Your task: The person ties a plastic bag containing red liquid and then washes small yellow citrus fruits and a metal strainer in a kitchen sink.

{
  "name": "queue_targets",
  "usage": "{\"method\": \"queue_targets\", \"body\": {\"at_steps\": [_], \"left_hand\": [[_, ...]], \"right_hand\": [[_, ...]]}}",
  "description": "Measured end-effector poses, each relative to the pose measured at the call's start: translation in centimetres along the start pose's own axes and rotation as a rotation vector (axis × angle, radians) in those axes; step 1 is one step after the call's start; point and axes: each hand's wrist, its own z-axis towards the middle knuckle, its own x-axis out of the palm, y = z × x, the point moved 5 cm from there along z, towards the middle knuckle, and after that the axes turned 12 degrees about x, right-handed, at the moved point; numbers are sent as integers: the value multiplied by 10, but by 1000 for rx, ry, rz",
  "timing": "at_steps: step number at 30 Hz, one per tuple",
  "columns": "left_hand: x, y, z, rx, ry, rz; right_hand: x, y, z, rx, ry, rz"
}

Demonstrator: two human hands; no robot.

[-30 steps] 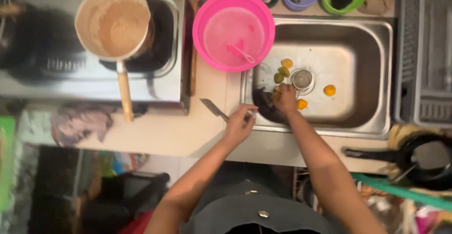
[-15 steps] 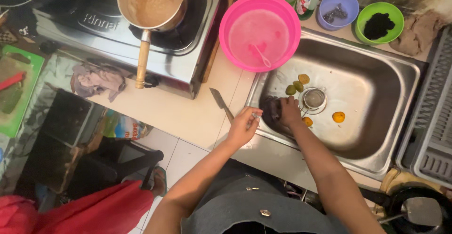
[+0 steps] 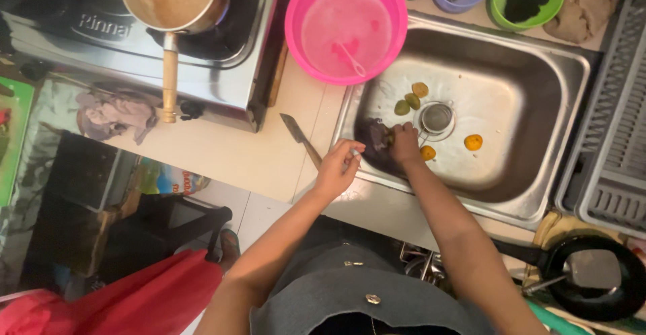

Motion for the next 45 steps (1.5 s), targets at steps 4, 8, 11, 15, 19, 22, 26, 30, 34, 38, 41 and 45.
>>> {"method": "queue_targets", "body": {"at_steps": [4, 8, 11, 15, 19, 22, 26, 30, 34, 38, 41, 45], "left_hand": [[2, -1, -7, 10, 2, -23], [2, -2, -14, 6, 16, -30], [2, -2, -21, 7, 23, -47], [6, 1, -29, 7, 10, -91], [21, 12, -35, 8, 52, -200], [36, 16, -33, 9, 164, -284], [45, 8, -29, 45, 335, -333], [43, 7, -25, 72, 420, -382], [38, 19, -36, 85, 517, -414], [36, 27, -49, 75, 582, -488], [29, 27, -60, 96, 611, -504], [20, 20, -71, 139, 610, -512]], "right_hand": [[-3, -12, -3, 8, 2, 93], [-17, -21, -4, 34, -1, 177], [-23, -38, -7, 406, 224, 580], [-43, -39, -24, 665, 521, 1346], [-76, -34, -61, 545, 500, 1635], [-104, -21, -99, 415, 432, 1743], [-130, -7, -153, 476, 259, 1909], [-137, 1, -198, 468, 87, 2096], [-125, 12, -249, 483, -66, 2110], [-97, 31, -307, 515, -184, 2144], [-60, 44, -352, 588, -271, 2191], [-3, 50, -400, 707, -325, 2213]]}}
